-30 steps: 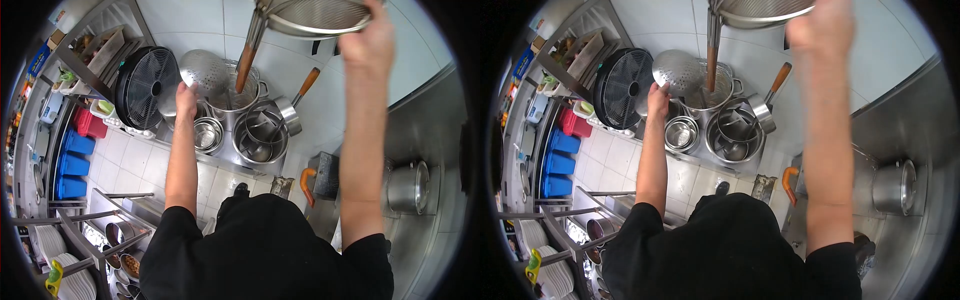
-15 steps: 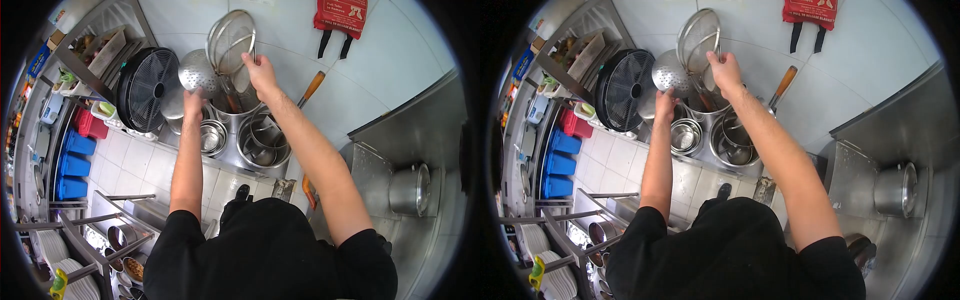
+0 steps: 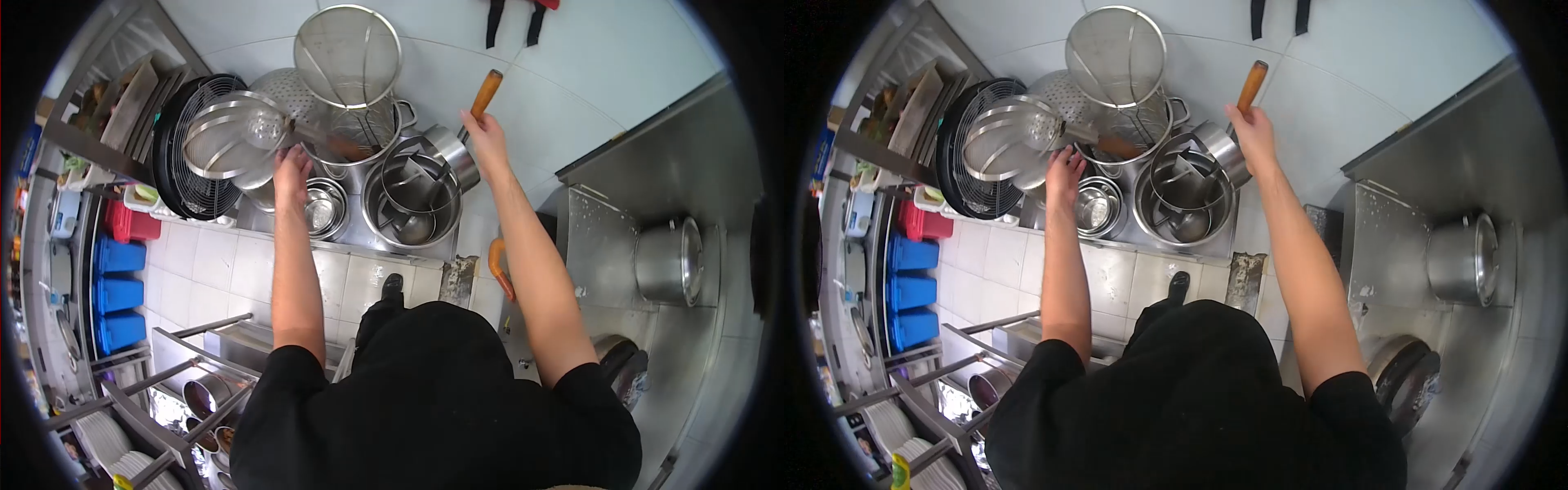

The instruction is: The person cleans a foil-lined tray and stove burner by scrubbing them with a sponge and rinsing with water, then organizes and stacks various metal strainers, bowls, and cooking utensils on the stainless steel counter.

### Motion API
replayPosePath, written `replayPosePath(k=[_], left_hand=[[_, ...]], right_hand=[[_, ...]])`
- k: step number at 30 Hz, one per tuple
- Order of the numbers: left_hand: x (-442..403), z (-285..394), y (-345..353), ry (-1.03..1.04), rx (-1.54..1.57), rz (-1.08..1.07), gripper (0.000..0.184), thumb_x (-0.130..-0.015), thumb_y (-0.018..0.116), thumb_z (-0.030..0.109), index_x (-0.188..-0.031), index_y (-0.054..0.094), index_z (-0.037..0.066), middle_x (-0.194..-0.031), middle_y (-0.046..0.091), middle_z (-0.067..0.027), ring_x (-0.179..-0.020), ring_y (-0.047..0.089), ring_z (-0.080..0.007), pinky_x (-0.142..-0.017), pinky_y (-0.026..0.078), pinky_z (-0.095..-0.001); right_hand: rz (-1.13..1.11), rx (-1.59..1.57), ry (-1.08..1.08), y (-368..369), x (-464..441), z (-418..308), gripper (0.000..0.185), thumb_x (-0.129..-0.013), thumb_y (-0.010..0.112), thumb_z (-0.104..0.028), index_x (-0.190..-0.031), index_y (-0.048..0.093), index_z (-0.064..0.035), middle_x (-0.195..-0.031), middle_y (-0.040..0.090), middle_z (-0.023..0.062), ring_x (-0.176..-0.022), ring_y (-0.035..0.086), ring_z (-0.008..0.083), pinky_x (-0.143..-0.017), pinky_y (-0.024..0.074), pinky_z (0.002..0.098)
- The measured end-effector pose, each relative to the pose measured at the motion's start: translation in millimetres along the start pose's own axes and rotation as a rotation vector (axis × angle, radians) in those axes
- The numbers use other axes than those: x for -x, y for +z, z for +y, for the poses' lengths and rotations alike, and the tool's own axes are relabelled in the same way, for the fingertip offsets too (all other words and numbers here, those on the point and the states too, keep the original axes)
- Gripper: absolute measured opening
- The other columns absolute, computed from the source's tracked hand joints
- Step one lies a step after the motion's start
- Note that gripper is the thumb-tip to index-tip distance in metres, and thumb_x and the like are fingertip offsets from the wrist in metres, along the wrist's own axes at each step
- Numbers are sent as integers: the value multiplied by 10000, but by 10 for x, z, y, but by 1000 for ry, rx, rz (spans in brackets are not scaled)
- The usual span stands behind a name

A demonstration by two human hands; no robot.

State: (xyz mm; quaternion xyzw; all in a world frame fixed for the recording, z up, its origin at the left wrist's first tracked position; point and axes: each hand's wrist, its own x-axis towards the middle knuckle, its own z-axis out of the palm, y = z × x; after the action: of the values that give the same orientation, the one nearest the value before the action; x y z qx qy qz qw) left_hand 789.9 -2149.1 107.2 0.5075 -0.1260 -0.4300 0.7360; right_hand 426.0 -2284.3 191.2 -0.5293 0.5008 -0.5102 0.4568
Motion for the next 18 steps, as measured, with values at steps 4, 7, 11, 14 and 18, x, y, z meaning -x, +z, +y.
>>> replayPosePath(k=[4, 7, 11, 14, 18], left_hand=[[231, -282, 218, 206, 24, 53, 610, -898, 606, 5, -1450, 347, -25, -1267, 568, -84, -1026, 577, -148, -903, 475, -292], [440, -292, 343, 203, -91, 1, 638, -899, 619, 23, -1463, 338, -73, -1358, 543, -148, -1200, 547, -205, -1022, 432, -309], [387, -362, 167, 206, -286, 20, 729, -938, 657, 127, -1539, 266, -9, -1525, 399, -190, -1367, 443, -261, -1092, 406, -381], [445, -396, 169, 145, -434, 51, 738, -911, 713, 181, -1510, 334, -23, -1462, 474, -197, -1299, 507, -252, -1055, 436, -359], [933, -171, 545, 173, -879, -197, 717, -874, 770, 278, -1438, 455, -33, -1324, 589, -204, -1195, 585, -257, -1010, 470, -346]], right_hand=[[-48, -234, 150, 176, -100, 41, 357, -960, 707, -383, -893, 592, -52, -743, 546, -6, -704, 504, 113, -674, 435, 287], [-1, -266, 45, 266, 56, -191, 366, -961, 708, -384, -830, 584, -66, -707, 522, -26, -646, 465, 87, -596, 414, 275], [-5, -198, -94, 355, 262, -356, 375, -958, 714, -388, -808, 582, -71, -687, 491, -40, -631, 448, 74, -590, 416, 271], [-16, -190, -76, 378, 311, -407, 357, -980, 692, -357, -784, 569, -86, -685, 491, -40, -645, 447, 74, -595, 356, 254], [-49, -213, -113, 372, 273, -355, 358, -981, 693, -352, -777, 568, -86, -676, 495, -41, -626, 441, 78, -584, 355, 255]])
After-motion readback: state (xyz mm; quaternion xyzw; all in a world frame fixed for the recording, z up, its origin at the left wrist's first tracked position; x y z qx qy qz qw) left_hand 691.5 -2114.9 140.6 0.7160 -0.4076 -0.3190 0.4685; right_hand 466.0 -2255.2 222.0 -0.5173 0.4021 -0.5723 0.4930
